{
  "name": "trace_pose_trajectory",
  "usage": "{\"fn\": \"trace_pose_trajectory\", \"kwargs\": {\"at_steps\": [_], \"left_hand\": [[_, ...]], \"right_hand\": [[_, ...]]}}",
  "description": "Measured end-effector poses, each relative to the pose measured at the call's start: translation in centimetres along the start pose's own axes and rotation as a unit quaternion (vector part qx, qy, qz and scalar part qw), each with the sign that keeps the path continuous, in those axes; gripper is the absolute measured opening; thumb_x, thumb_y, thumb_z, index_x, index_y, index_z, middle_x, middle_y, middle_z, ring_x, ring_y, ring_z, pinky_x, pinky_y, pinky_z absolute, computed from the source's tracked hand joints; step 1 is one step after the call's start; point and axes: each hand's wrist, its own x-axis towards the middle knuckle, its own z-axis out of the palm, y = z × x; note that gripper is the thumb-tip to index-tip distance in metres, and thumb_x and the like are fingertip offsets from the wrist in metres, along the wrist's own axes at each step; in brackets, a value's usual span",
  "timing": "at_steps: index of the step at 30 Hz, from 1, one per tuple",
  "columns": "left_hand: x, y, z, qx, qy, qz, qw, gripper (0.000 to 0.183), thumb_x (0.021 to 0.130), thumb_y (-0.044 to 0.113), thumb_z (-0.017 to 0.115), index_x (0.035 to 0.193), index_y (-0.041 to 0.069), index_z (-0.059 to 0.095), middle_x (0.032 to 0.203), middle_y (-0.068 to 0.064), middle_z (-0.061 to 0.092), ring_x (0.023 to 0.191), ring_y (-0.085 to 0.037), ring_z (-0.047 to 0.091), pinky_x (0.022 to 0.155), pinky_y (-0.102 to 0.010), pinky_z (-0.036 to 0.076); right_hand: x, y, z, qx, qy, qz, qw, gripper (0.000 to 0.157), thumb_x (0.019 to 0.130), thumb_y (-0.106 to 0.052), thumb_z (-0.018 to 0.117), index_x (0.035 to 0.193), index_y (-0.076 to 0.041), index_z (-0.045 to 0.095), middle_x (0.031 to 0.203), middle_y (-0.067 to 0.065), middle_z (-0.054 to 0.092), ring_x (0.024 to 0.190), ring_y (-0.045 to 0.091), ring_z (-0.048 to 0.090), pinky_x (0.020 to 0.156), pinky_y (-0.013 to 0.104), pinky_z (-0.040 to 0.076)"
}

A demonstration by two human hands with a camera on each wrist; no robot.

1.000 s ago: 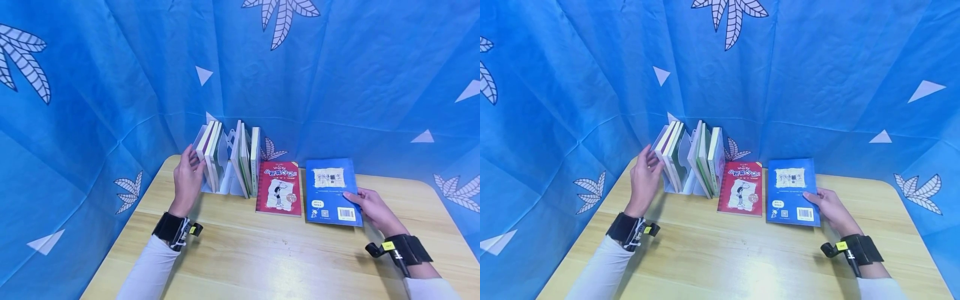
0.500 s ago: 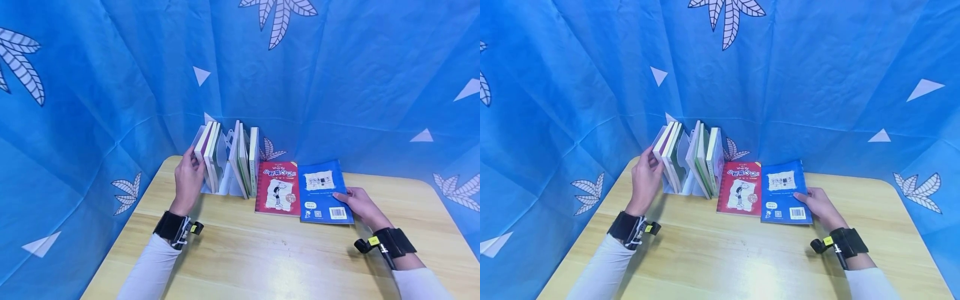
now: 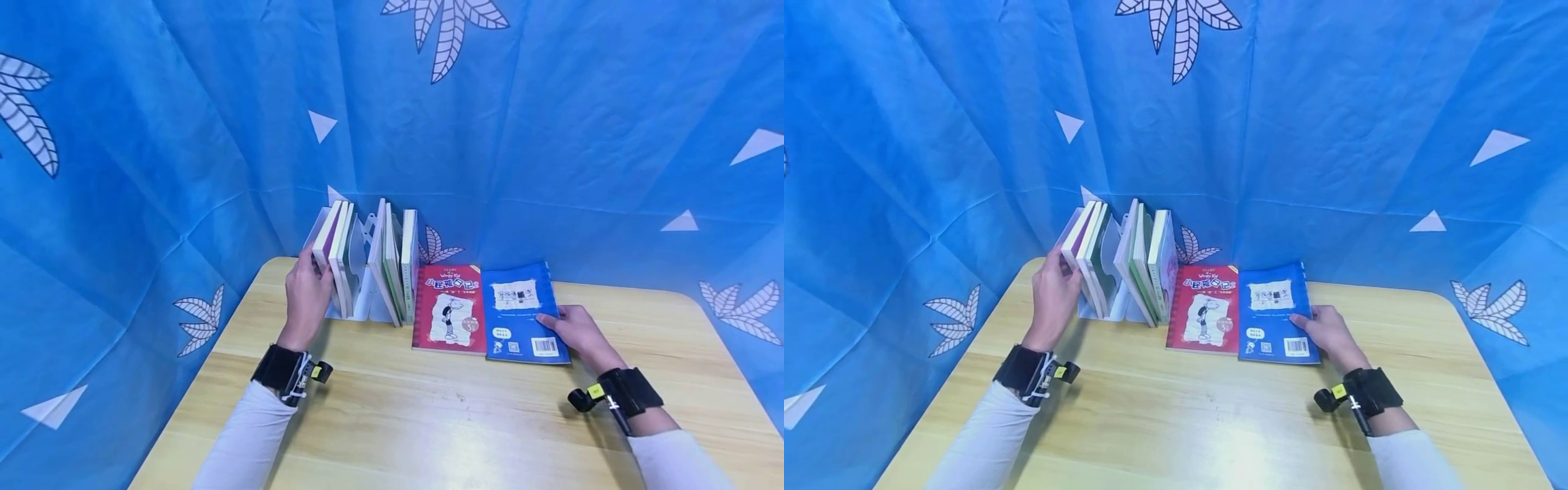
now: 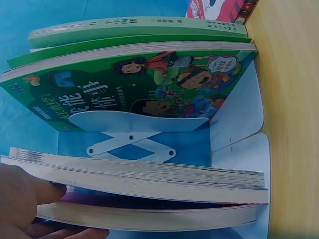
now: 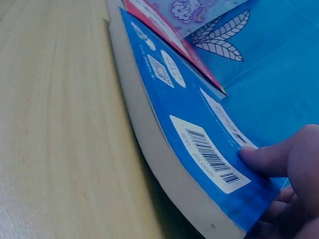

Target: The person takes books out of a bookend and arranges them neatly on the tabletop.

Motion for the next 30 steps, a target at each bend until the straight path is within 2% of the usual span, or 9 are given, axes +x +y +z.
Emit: {"fn": "trace_pose_trajectory", "kwargs": {"at_steps": [3, 9, 15, 23, 30], "left_hand": [[0.1, -0.3, 0.3, 0.008, 0.007, 0.003, 0.9999, 0.046, 0.101, 0.007, 0.065, 0.144, -0.001, 0.052, 0.14, -0.028, 0.063, 0.127, -0.043, 0.065, 0.103, -0.055, 0.058], [0.0, -0.9, 0.8, 0.015, 0.014, 0.0, 0.9998, 0.036, 0.101, 0.009, 0.066, 0.131, -0.006, 0.057, 0.126, -0.033, 0.068, 0.116, -0.046, 0.069, 0.096, -0.056, 0.062], [-0.1, -1.2, 1.4, 0.018, 0.009, 0.001, 0.9998, 0.035, 0.101, 0.004, 0.065, 0.133, -0.005, 0.056, 0.127, -0.033, 0.068, 0.113, -0.046, 0.071, 0.095, -0.055, 0.062], [-0.2, -1.6, 1.7, 0.024, -0.002, -0.021, 0.9995, 0.036, 0.098, 0.0, 0.065, 0.133, -0.002, 0.056, 0.12, -0.032, 0.071, 0.107, -0.046, 0.073, 0.09, -0.054, 0.064], [-0.5, -2.1, 2.1, 0.027, -0.012, -0.018, 0.9994, 0.044, 0.098, 0.001, 0.066, 0.14, 0.001, 0.053, 0.124, -0.031, 0.07, 0.105, -0.044, 0.074, 0.086, -0.052, 0.066]], "right_hand": [[0.0, -0.2, 0.0, -0.022, 0.006, 0.003, 1.0, 0.062, 0.108, -0.037, 0.054, 0.142, 0.015, 0.049, 0.106, 0.017, 0.073, 0.083, 0.016, 0.068, 0.07, 0.027, 0.058], [-0.1, -0.8, -0.1, -0.105, 0.024, 0.012, 0.994, 0.053, 0.105, -0.038, 0.059, 0.123, 0.011, 0.06, 0.09, 0.013, 0.067, 0.078, 0.022, 0.062, 0.064, 0.028, 0.048], [-0.4, -1.1, -0.3, -0.159, 0.035, 0.016, 0.987, 0.047, 0.101, -0.039, 0.063, 0.105, 0.008, 0.062, 0.08, 0.01, 0.061, 0.073, 0.023, 0.057, 0.06, 0.028, 0.043], [-0.9, -1.4, -0.4, -0.184, 0.028, 0.023, 0.982, 0.047, 0.098, -0.042, 0.067, 0.089, 0.003, 0.062, 0.071, 0.007, 0.061, 0.062, 0.02, 0.059, 0.054, 0.028, 0.046], [-1.2, -1.5, -0.2, -0.219, 0.042, 0.007, 0.975, 0.049, 0.098, -0.044, 0.068, 0.07, -0.006, 0.058, 0.06, 0.002, 0.057, 0.052, 0.016, 0.055, 0.051, 0.025, 0.04]]}}
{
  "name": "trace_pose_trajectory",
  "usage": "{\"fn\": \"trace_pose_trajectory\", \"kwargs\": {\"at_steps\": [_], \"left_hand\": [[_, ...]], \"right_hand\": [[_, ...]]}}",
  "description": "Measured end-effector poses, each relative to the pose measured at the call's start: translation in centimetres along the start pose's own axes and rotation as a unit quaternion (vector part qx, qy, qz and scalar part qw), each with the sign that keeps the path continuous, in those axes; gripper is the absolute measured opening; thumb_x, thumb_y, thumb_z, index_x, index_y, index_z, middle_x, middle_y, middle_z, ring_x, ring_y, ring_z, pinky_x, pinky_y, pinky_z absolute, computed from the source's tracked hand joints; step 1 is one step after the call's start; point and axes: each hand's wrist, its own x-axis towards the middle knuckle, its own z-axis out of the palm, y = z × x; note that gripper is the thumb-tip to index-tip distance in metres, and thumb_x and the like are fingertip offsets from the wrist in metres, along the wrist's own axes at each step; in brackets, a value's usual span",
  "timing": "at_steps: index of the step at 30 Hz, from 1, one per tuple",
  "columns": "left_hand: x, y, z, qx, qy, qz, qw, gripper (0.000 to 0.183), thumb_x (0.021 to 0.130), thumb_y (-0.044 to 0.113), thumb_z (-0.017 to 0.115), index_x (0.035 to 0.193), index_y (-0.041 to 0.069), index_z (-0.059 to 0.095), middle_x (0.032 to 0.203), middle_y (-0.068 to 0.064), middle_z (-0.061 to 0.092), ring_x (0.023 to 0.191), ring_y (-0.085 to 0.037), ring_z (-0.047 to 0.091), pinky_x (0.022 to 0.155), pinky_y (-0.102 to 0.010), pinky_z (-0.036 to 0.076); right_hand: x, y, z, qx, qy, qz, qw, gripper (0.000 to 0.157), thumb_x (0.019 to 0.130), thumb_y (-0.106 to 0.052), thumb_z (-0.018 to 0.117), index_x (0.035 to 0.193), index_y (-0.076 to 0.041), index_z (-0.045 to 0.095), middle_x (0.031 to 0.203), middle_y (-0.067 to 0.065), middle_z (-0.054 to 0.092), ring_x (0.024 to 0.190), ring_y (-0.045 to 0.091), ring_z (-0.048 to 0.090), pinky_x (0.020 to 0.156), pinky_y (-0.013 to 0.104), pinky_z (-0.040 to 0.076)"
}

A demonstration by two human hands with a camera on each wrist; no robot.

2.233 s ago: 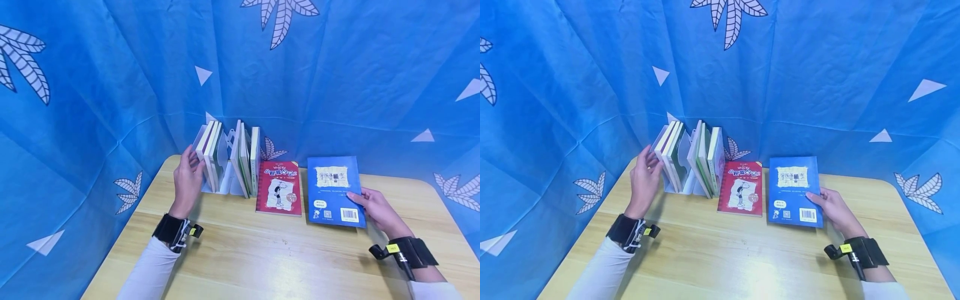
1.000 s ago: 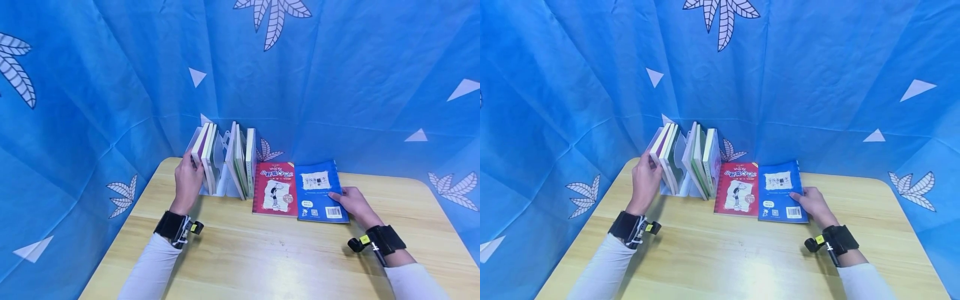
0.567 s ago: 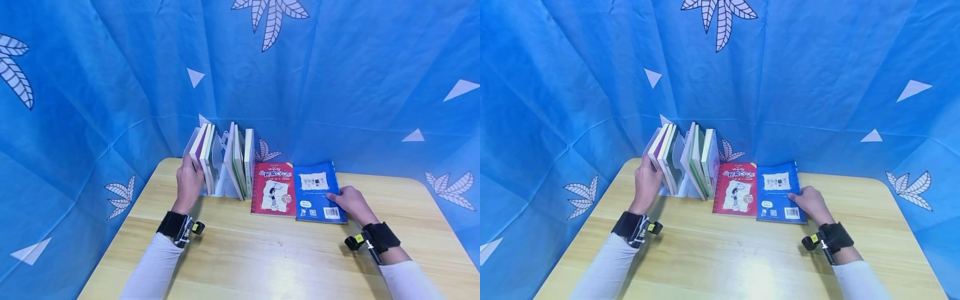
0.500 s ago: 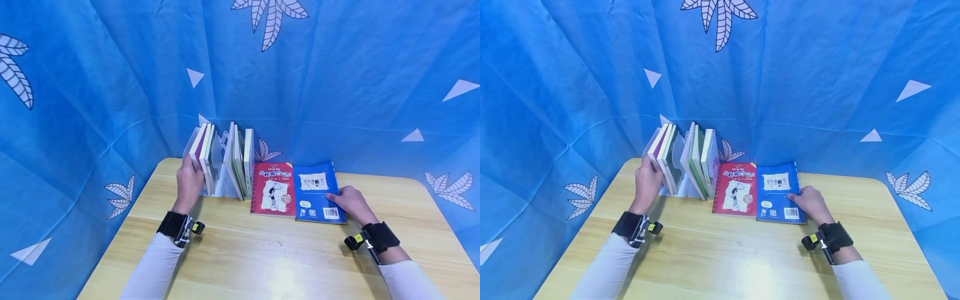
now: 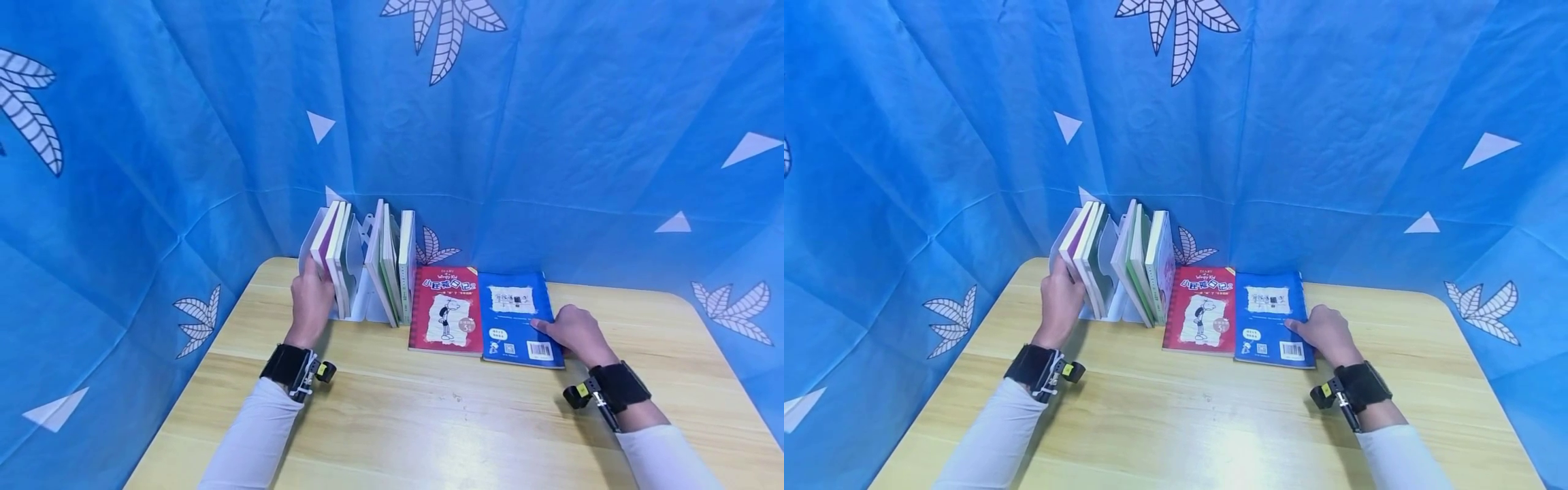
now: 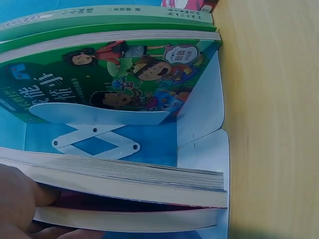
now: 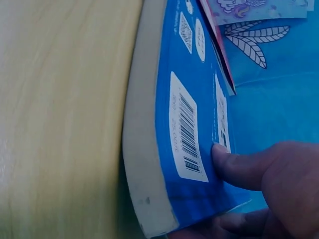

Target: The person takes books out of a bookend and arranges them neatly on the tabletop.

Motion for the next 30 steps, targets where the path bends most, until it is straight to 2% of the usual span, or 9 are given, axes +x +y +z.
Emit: {"fn": "trace_pose_trajectory", "kwargs": {"at_steps": [10, 17, 26, 30], "left_hand": [[-0.07, -0.11, 0.49, 0.012, 0.001, 0.01, 0.9999, 0.046, 0.099, 0.001, 0.065, 0.143, 0.002, 0.051, 0.128, -0.031, 0.068, 0.105, -0.045, 0.074, 0.081, -0.051, 0.067], [-0.15, -0.31, 0.66, 0.017, 0.012, 0.027, 0.9994, 0.041, 0.1, 0.003, 0.065, 0.139, 0.0, 0.053, 0.122, -0.031, 0.07, 0.101, -0.045, 0.075, 0.078, -0.05, 0.067], [-0.43, -0.34, 0.49, 0.018, 0.016, 0.018, 0.9996, 0.045, 0.101, 0.005, 0.064, 0.145, 0.005, 0.052, 0.127, -0.029, 0.069, 0.103, -0.044, 0.075, 0.076, -0.048, 0.068], [-0.51, -0.33, 0.44, 0.017, 0.019, 0.017, 0.9995, 0.046, 0.101, 0.005, 0.064, 0.145, 0.005, 0.052, 0.126, -0.029, 0.07, 0.102, -0.043, 0.075, 0.074, -0.047, 0.068]], "right_hand": [[-0.22, 0.14, -0.09, -0.014, 0.028, -0.01, 0.999, 0.052, 0.097, -0.046, 0.07, 0.065, -0.009, 0.053, 0.054, 0.001, 0.054, 0.048, 0.015, 0.054, 0.049, 0.023, 0.035], [-0.25, 0.69, 0.15, -0.009, 0.046, -0.009, 0.999, 0.053, 0.096, -0.047, 0.071, 0.064, -0.007, 0.055, 0.052, 0.002, 0.056, 0.045, 0.015, 0.054, 0.047, 0.023, 0.035], [-0.3, 0.6, 0.5, -0.004, 0.048, -0.018, 0.999, 0.053, 0.097, -0.044, 0.07, 0.061, -0.01, 0.051, 0.051, 0.001, 0.054, 0.045, 0.014, 0.053, 0.047, 0.022, 0.035], [-0.36, 0.5, 0.55, -0.001, 0.046, -0.012, 0.999, 0.05, 0.098, -0.042, 0.07, 0.065, -0.008, 0.052, 0.054, 0.002, 0.054, 0.047, 0.015, 0.053, 0.048, 0.023, 0.035]]}}
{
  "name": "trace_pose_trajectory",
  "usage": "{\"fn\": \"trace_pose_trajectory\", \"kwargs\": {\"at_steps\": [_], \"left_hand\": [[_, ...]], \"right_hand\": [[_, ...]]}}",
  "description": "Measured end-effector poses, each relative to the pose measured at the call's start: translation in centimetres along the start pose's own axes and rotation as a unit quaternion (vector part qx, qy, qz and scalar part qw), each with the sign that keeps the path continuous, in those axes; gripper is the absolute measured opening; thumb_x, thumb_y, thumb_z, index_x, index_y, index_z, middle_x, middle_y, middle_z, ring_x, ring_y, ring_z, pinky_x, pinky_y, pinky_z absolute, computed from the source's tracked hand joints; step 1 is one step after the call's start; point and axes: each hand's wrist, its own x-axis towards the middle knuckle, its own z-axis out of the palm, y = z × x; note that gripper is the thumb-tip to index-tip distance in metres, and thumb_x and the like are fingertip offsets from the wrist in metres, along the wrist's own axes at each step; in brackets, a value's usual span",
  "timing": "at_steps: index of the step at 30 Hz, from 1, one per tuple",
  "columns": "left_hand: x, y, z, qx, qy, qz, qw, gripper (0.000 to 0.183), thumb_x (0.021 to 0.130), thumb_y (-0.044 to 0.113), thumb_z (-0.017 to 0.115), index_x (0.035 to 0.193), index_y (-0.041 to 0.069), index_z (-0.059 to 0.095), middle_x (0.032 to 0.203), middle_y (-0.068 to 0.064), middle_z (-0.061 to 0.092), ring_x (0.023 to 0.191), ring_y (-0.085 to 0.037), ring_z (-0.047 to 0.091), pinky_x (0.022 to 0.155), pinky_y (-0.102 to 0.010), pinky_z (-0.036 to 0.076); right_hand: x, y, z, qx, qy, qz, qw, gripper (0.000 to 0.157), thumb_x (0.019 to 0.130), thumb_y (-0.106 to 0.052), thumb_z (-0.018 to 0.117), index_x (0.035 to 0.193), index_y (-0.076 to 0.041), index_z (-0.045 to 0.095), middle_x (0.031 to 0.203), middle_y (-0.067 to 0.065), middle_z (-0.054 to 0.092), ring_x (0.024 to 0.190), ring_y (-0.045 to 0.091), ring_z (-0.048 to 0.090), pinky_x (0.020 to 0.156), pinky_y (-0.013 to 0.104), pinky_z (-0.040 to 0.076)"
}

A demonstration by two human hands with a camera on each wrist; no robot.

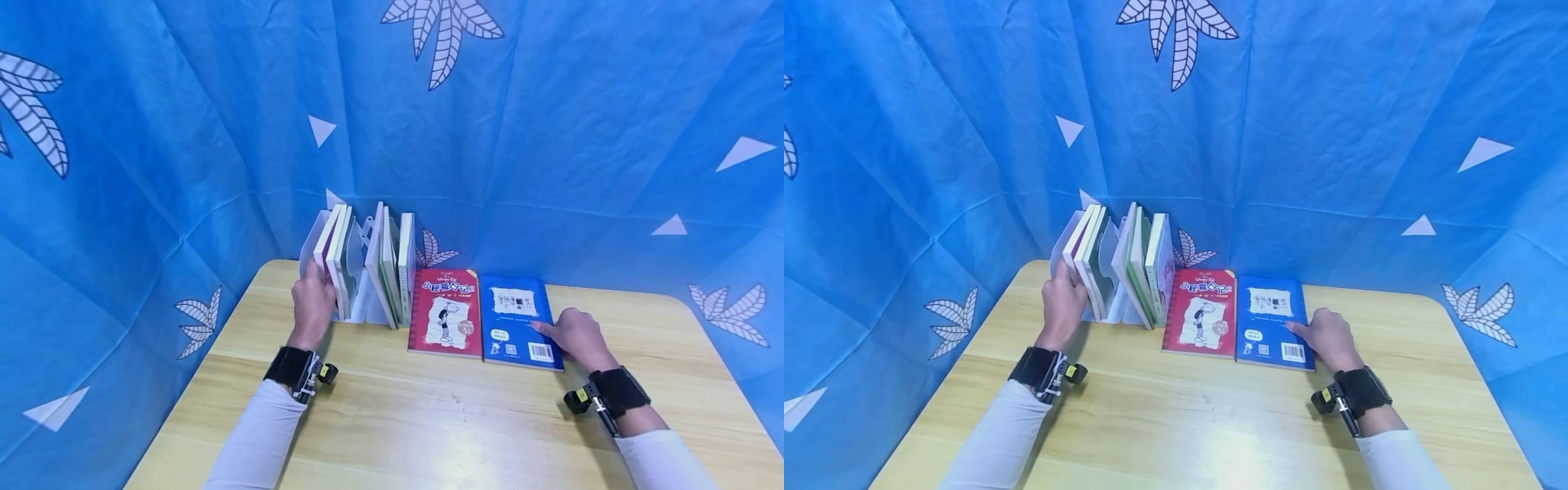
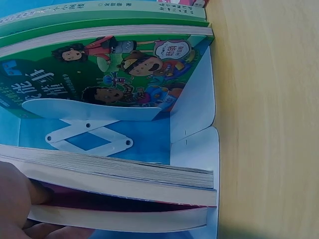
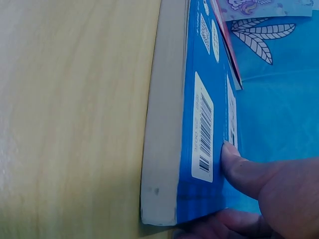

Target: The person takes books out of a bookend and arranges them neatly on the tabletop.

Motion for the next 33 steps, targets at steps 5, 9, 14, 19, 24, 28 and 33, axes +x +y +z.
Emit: {"fn": "trace_pose_trajectory", "kwargs": {"at_steps": [5, 9, 14, 19, 24, 28, 33], "left_hand": [[0.0, -0.2, 0.0, 0.003, 0.013, 0.011, 0.9999, 0.043, 0.1, 0.003, 0.065, 0.142, 0.002, 0.055, 0.123, -0.03, 0.071, 0.099, -0.044, 0.075, 0.072, -0.048, 0.068], [0.0, -0.3, 0.0, 0.0, 0.026, 0.026, 0.9993, 0.041, 0.098, 0.0, 0.066, 0.138, -0.001, 0.057, 0.118, -0.032, 0.072, 0.094, -0.045, 0.076, 0.068, -0.048, 0.068], [-0.1, -0.5, -0.2, -0.006, 0.035, 0.034, 0.9988, 0.038, 0.098, -0.002, 0.064, 0.136, -0.003, 0.059, 0.113, -0.033, 0.072, 0.088, -0.045, 0.077, 0.062, -0.047, 0.067], [-0.4, -0.7, -0.3, -0.009, 0.044, 0.041, 0.9982, 0.037, 0.1, 0.003, 0.064, 0.137, -0.001, 0.06, 0.114, -0.033, 0.073, 0.087, -0.045, 0.077, 0.06, -0.048, 0.067], [-0.4, -0.8, -0.5, -0.002, 0.053, 0.044, 0.9976, 0.032, 0.099, 0.003, 0.065, 0.13, -0.002, 0.063, 0.106, -0.034, 0.074, 0.081, -0.046, 0.077, 0.056, -0.049, 0.065], [-0.5, -0.8, -1.0, -0.005, 0.046, 0.042, 0.998, 0.028, 0.099, 0.004, 0.065, 0.126, -0.004, 0.064, 0.104, -0.034, 0.074, 0.078, -0.046, 0.077, 0.055, -0.048, 0.065], [-0.7, -0.8, -1.6, -0.009, 0.044, 0.052, 0.9976, 0.026, 0.102, 0.01, 0.064, 0.125, -0.004, 0.065, 0.105, -0.034, 0.074, 0.078, -0.046, 0.077, 0.057, -0.05, 0.065]], "right_hand": [[0.0, 0.0, 0.0, 0.004, -0.004, 0.005, 1.0, 0.049, 0.098, -0.043, 0.069, 0.069, -0.005, 0.056, 0.055, 0.002, 0.054, 0.049, 0.016, 0.054, 0.049, 0.024, 0.034], [-0.2, 0.0, 0.0, 0.0, 0.003, 0.001, 1.0, 0.051, 0.098, -0.044, 0.069, 0.066, -0.008, 0.051, 0.054, 0.0, 0.046, 0.049, 0.016, 0.05, 0.052, 0.024, 0.031], [-0.4, 0.1, 0.0, -0.004, 0.014, -0.013, 1.0, 0.054, 0.098, -0.044, 0.069, 0.062, -0.012, 0.044, 0.054, -0.003, 0.037, 0.049, 0.015, 0.045, 0.052, 0.024, 0.028], [-0.7, 0.1, -0.2, 0.001, 0.017, -0.023, 1.0, 0.054, 0.098, -0.043, 0.069, 0.06, -0.014, 0.045, 0.053, -0.005, 0.037, 0.048, 0.014, 0.043, 0.051, 0.023, 0.027], [-0.9, 0.3, -0.5, 0.002, 0.028, -0.026, 0.999, 0.051, 0.1, -0.044, 0.065, 0.075, 0.001, 0.064, 0.06, 0.004, 0.051, 0.055, 0.019, 0.049, 0.052, 0.026, 0.033], [-0.9, 0.4, -0.6, 0.017, 0.048, -0.045, 0.998, 0.055, 0.102, -0.045, 0.062, 0.108, 0.009, 0.067, 0.089, 0.02, 0.068, 0.075, 0.026, 0.059, 0.06, 0.028, 0.043], [-1.7, -0.2, -0.9, 0.057, 0.073, -0.082, 0.992, 0.057, 0.103, -0.048, 0.061, 0.119, 0.007, 0.065, 0.111, 0.027, 0.072, 0.093, 0.032, 0.067, 0.072, 0.036, 0.056]]}}
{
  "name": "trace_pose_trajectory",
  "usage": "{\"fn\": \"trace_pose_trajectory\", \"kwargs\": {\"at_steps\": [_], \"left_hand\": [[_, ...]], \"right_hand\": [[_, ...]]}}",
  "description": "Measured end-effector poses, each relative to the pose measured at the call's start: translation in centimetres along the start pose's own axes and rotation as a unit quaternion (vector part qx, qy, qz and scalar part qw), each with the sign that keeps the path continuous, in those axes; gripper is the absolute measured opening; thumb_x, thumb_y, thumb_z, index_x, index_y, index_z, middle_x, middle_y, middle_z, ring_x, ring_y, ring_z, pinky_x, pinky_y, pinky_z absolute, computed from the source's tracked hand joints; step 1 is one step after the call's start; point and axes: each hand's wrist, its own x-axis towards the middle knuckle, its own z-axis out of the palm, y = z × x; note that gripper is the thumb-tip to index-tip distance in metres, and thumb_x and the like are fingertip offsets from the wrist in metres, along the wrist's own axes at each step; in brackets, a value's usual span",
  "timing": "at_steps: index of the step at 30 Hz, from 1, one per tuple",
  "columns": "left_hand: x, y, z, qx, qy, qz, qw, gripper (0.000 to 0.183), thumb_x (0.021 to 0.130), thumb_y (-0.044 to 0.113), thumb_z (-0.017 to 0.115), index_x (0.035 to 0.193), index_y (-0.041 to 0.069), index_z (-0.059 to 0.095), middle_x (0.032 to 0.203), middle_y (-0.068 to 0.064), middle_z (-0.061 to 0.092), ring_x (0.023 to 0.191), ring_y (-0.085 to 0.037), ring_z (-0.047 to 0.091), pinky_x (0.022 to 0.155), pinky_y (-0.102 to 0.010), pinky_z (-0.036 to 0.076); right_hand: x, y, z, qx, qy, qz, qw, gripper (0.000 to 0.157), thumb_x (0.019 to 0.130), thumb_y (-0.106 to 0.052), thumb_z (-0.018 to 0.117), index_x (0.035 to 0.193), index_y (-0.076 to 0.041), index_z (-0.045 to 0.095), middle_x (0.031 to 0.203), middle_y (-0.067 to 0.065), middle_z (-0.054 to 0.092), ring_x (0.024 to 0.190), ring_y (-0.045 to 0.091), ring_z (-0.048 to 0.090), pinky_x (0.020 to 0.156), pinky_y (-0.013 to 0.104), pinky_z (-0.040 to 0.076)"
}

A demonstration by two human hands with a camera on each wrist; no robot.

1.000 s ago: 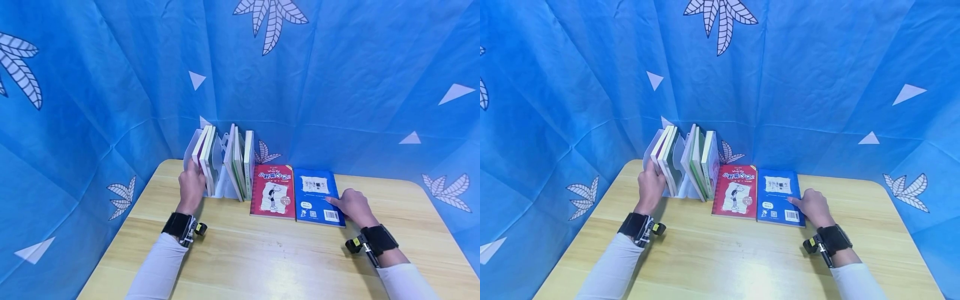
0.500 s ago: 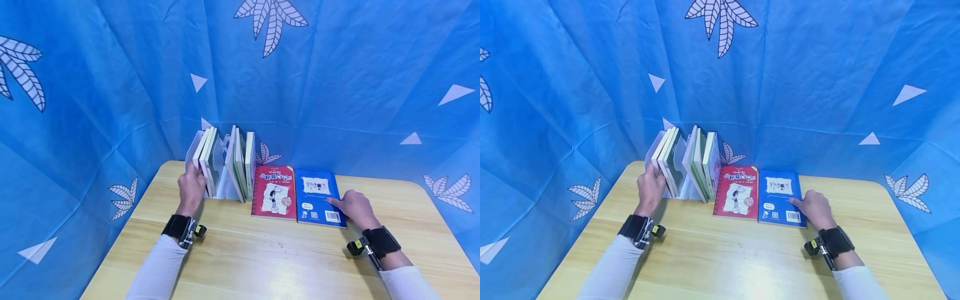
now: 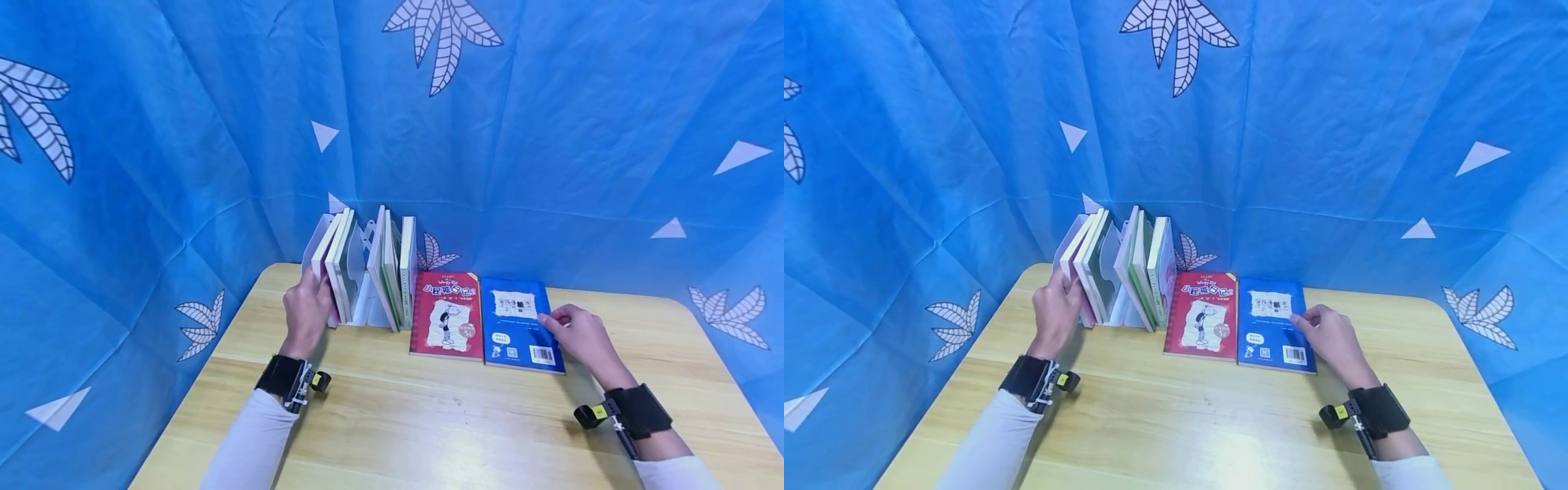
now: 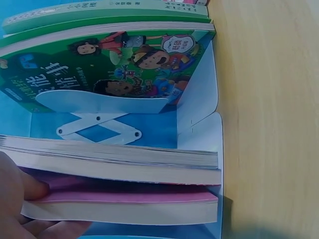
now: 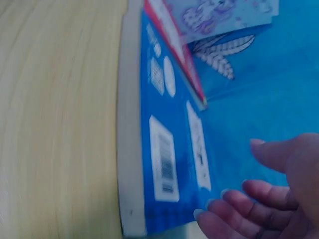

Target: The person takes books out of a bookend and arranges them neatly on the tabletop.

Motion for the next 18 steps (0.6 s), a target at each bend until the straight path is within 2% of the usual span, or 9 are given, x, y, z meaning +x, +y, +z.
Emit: {"fn": "trace_pose_trajectory", "kwargs": {"at_steps": [7, 11, 15, 18], "left_hand": [[-0.5, 0.0, -1.1, 0.009, 0.017, 0.021, 0.9996, 0.025, 0.1, 0.011, 0.068, 0.115, -0.009, 0.067, 0.097, -0.035, 0.074, 0.073, -0.046, 0.076, 0.056, -0.052, 0.064], [-0.9, -0.1, -1.7, 0.016, 0.016, 0.029, 0.9993, 0.025, 0.1, 0.012, 0.068, 0.112, -0.01, 0.066, 0.095, -0.034, 0.075, 0.068, -0.044, 0.075, 0.051, -0.048, 0.062], [-1.4, -0.1, -2.3, 0.023, 0.004, 0.021, 0.9995, 0.026, 0.101, 0.013, 0.068, 0.107, -0.011, 0.065, 0.085, -0.032, 0.074, 0.061, -0.039, 0.072, 0.045, -0.044, 0.057], [-1.8, 0.1, -2.9, 0.022, -0.007, 0.01, 0.9997, 0.027, 0.102, 0.014, 0.066, 0.109, -0.012, 0.064, 0.087, -0.033, 0.073, 0.068, -0.042, 0.074, 0.051, -0.048, 0.061]], "right_hand": [[-1.1, -1.1, -0.5, 0.037, -0.007, -0.03, 0.999, 0.055, 0.1, -0.05, 0.065, 0.121, 0.0, 0.067, 0.111, 0.02, 0.073, 0.099, 0.03, 0.068, 0.074, 0.028, 0.055], [-1.7, -1.4, -0.6, 0.045, -0.019, -0.044, 0.998, 0.054, 0.1, -0.052, 0.063, 0.123, -0.003, 0.067, 0.115, 0.018, 0.073, 0.104, 0.03, 0.068, 0.078, 0.028, 0.057], [-2.4, -1.8, -0.7, 0.055, -0.031, -0.05, 0.997, 0.052, 0.101, -0.052, 0.062, 0.124, -0.006, 0.067, 0.117, 0.016, 0.073, 0.106, 0.03, 0.068, 0.079, 0.028, 0.058], [-2.9, -2.1, -0.7, 0.063, -0.034, -0.055, 0.996, 0.05, 0.101, -0.052, 0.062, 0.123, -0.007, 0.068, 0.116, 0.014, 0.074, 0.105, 0.028, 0.068, 0.078, 0.027, 0.058]]}}
